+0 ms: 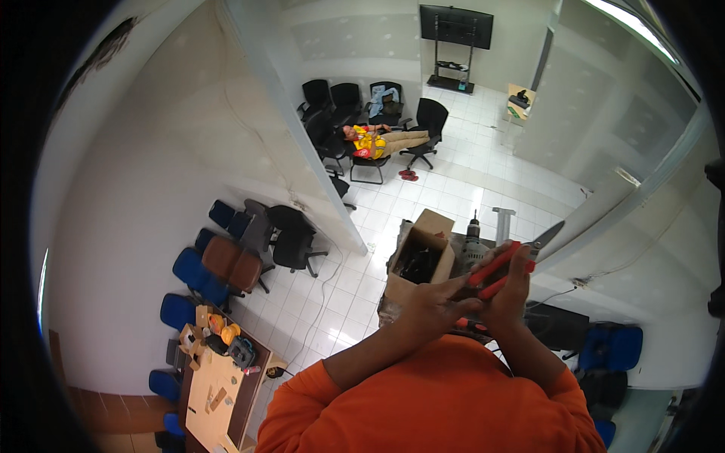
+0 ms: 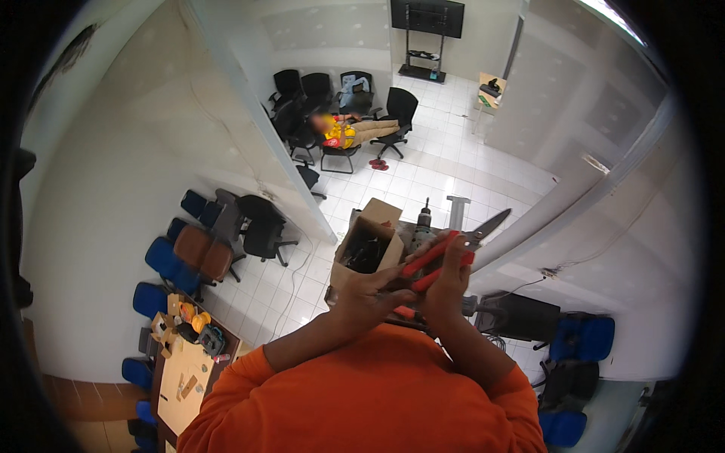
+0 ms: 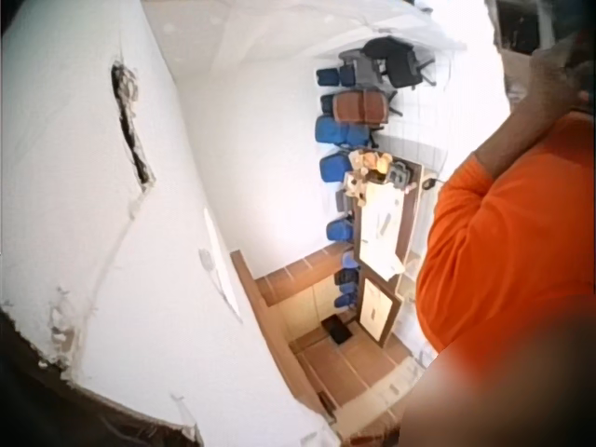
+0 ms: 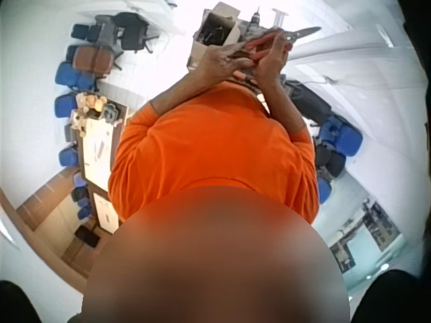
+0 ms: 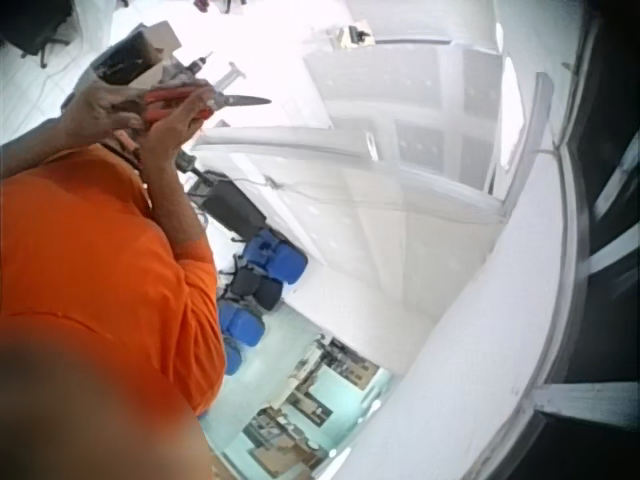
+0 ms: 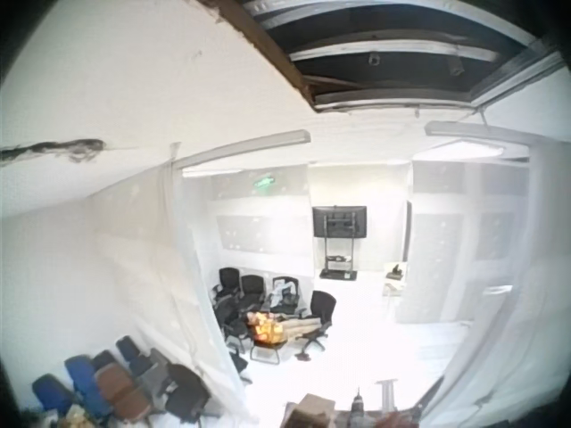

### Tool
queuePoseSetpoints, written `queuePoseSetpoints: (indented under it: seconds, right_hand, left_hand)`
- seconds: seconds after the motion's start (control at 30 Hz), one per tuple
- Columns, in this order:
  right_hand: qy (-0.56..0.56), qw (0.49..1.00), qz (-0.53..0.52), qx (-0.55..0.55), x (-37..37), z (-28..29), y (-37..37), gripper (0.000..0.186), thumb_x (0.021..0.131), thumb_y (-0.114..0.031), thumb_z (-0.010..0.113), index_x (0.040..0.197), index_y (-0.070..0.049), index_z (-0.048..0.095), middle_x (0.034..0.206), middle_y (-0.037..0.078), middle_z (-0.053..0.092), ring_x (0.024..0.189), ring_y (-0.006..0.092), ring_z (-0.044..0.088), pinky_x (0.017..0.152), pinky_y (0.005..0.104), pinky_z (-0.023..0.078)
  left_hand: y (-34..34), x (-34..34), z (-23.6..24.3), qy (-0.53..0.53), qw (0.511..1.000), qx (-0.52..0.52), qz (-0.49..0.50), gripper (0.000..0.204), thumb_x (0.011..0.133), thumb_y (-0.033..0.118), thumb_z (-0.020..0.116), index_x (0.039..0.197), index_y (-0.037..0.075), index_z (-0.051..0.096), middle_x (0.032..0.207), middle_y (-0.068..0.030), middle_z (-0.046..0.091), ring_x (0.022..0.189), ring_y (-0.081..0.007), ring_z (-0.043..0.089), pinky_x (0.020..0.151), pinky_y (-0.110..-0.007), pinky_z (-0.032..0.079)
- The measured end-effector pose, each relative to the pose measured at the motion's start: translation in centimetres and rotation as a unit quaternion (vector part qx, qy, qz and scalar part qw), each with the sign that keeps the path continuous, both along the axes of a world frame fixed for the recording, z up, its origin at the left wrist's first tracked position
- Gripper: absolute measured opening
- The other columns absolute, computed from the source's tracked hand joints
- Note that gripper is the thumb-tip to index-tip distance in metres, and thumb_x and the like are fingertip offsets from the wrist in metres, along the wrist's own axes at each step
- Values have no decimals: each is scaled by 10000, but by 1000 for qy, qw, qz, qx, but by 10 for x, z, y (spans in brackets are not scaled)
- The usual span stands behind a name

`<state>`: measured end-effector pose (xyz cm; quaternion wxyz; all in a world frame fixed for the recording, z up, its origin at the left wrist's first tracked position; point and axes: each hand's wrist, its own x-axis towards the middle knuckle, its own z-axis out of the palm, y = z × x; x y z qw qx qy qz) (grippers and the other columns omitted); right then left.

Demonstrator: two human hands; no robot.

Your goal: The person installs a ceiling light fixture by positioning a metal bracket against the ceiling, tapping it with a hammer, and then securing it with a power drill. The person uses both hands to align and hold the bracket while operating the tools.

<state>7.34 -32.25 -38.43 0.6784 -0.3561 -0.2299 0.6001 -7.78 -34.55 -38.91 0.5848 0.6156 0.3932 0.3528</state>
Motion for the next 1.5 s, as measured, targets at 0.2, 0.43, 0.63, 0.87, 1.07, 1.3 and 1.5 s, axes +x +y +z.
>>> queuePoseSetpoints:
  seconds: [0.2,0.43,0.63,0.87,1.07,1.3,1.5]
  right_hand:
    - [-44,999,-29,12,6,2,-6,491,1033,-573,455,1074,-87,512,848,72,577,768,213,603,729,354,526]
    - [-115,990,18,80,7,1,-2,502,1040,-557,448,1136,-68,511,860,71,580,791,186,606,741,330,515]
    - [-313,930,185,61,19,-9,6,497,1061,-368,501,1371,20,480,791,36,615,638,115,609,570,255,502]
    - [-472,825,298,-91,27,-9,0,620,951,-237,656,1463,31,429,814,25,596,678,87,572,612,258,496]
    - [-691,656,293,77,13,18,3,492,872,-257,661,1250,52,605,967,201,681,848,352,691,801,435,535]
    - [-816,494,278,109,-23,28,38,265,940,-255,611,991,-4,677,967,218,672,912,382,687,826,471,545]
    - [-801,546,204,138,-8,13,52,261,958,-235,576,971,1,689,884,205,679,833,397,696,802,462,561]
  left_hand:
    - [0,6,2,16,993,115,13,601,902,267,765,1395,5,544,1051,-128,747,931,-170,731,797,-292,578]
    - [1,4,4,64,986,147,48,530,852,341,803,1249,26,651,918,-122,752,819,-184,734,742,-296,565]
    - [23,-41,-21,131,958,162,197,472,806,316,828,1162,38,690,893,-121,738,814,-242,720,762,-335,563]
    - [42,-92,-53,239,945,113,192,505,816,189,743,1280,25,630,1154,-211,702,1077,-314,688,976,-373,517]
    - [53,-94,-52,221,954,49,198,462,822,115,682,1275,30,640,1095,-186,728,1026,-310,711,897,-370,556]
    - [72,-77,-27,373,895,236,61,203,785,125,724,979,93,772,925,-138,729,904,-326,698,797,-388,561]
    - [101,-47,-50,540,806,200,-136,130,780,165,694,845,69,753,856,-169,726,823,-350,710,733,-446,574]
